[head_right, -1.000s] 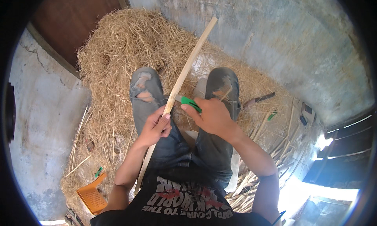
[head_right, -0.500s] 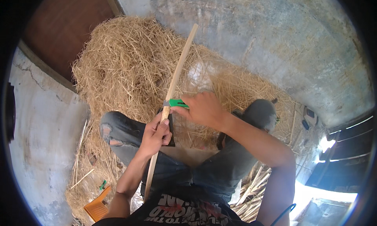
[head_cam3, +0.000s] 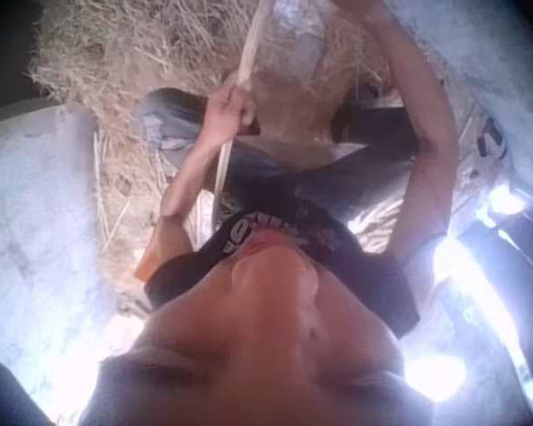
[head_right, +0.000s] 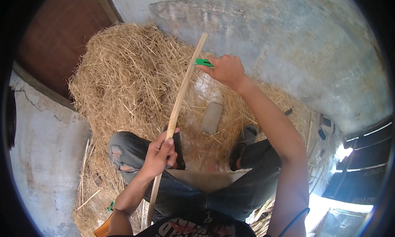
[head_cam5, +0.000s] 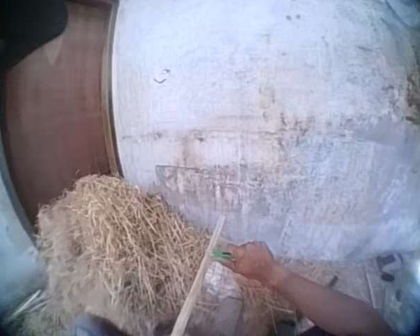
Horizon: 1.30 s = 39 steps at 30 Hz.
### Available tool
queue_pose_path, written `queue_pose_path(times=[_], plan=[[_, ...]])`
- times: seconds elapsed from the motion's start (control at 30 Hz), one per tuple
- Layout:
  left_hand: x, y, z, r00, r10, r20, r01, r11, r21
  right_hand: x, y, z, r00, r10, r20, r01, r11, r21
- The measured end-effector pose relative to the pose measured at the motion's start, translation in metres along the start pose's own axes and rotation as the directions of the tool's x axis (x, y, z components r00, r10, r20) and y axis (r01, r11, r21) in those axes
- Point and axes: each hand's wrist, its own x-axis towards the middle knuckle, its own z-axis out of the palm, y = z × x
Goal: The person shaves a thin strip of wood using a knife and a small green cutter while sitting on the floor surrounded by hay.
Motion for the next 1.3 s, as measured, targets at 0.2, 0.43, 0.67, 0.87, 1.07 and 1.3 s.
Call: queue_pose_path(times=[0.2, 0.43, 0.67, 0.87, 1.07, 1.3], plan=[[-0.004, -0.001, -0.003, 0.998, -0.058, 0.029, 0.058, 0.998, -0.021, 0.029, 0.054, 0.014, 0.995, 0.082, -0.047, -0.086, 0.993, -0.085], [0.003, 0.003, -0.003, 0.989, -0.134, 0.066, 0.146, 0.963, -0.226, 0.033, 0.071, 0.037, 0.983, 0.168, 0.078, -0.169, 0.986, 0.013], [-0.015, -0.005, -0.036, 0.972, -0.175, 0.156, 0.221, 0.908, -0.355, 0.02, 0.023, 0.023, 0.531, 0.143, 0.835, -0.841, 0.21, 0.499], [0.01, 0.017, -0.036, 0.982, -0.124, 0.142, 0.136, 0.988, -0.078, 0.01, 0.056, -0.018, 0.718, 0.219, 0.661, -0.652, 0.543, 0.528], [0.037, 0.008, -0.035, 0.996, -0.058, 0.061, 0.053, 0.996, 0.076, 0.01, 0.068, -0.028, 0.866, 0.37, 0.336, -0.429, 0.895, 0.123], [0.039, -0.008, -0.021, 0.98, -0.128, 0.152, 0.124, 0.992, 0.033, 0.004, 0.066, -0.004, 0.978, 0.144, 0.154, -0.184, 0.938, 0.294]])
